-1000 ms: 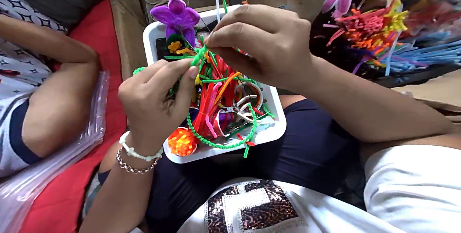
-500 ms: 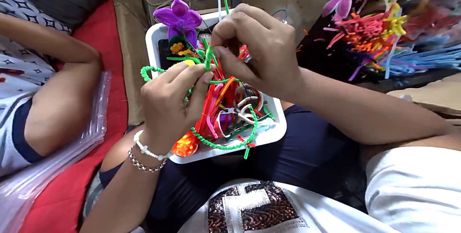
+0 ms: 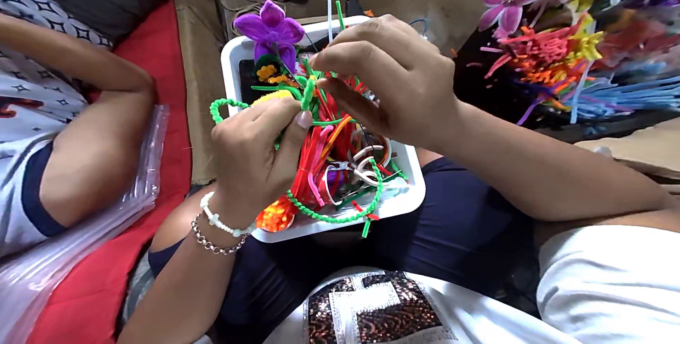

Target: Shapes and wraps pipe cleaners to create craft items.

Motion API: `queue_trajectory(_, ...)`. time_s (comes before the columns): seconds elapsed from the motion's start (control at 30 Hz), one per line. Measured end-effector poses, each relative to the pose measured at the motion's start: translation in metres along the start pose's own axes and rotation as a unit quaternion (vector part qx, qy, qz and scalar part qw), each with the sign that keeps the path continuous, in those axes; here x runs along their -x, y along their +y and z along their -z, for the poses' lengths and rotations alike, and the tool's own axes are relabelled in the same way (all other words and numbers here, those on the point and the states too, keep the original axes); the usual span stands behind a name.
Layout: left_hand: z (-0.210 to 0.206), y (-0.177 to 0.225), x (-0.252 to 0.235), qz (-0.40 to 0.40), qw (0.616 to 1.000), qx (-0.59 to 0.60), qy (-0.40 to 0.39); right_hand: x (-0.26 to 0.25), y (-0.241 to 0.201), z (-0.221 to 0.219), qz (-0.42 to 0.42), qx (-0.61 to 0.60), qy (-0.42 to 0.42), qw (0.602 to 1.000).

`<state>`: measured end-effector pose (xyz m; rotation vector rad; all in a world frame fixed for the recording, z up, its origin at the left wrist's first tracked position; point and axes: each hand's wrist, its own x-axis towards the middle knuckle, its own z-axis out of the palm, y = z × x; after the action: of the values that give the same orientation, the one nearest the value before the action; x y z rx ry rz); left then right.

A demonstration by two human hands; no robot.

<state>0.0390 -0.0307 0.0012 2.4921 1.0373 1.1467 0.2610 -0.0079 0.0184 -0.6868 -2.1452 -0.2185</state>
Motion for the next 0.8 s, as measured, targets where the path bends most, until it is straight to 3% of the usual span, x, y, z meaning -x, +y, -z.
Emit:
queue_trajectory(0.43, 0.0, 0.001, 0.001, 0.002, 1.0, -0.016, -0.008, 0.0, 0.003, 0.003, 0.091, 0.039, -0.04, 0.994)
queue_trajectory(0.6, 0.004, -0.005, 0.0, 0.013, 1.0, -0.015, -0.008, -0.001, 0.006, 0.003, 0.018, -0.074, -0.066, 0.995)
queue_trajectory(0.73, 0.001, -0.006, -0.003, 0.02, 0.999, 0.029, 0.018, -0.002, 0.003, 0.0, -0.061, -0.169, -0.015, 0.984)
queue_trajectory(0.8, -0.002, -0.004, -0.004, 0.016, 0.999, 0.045, 0.02, -0.002, -0.002, -0.008, -0.126, -0.249, 0.027, 0.96)
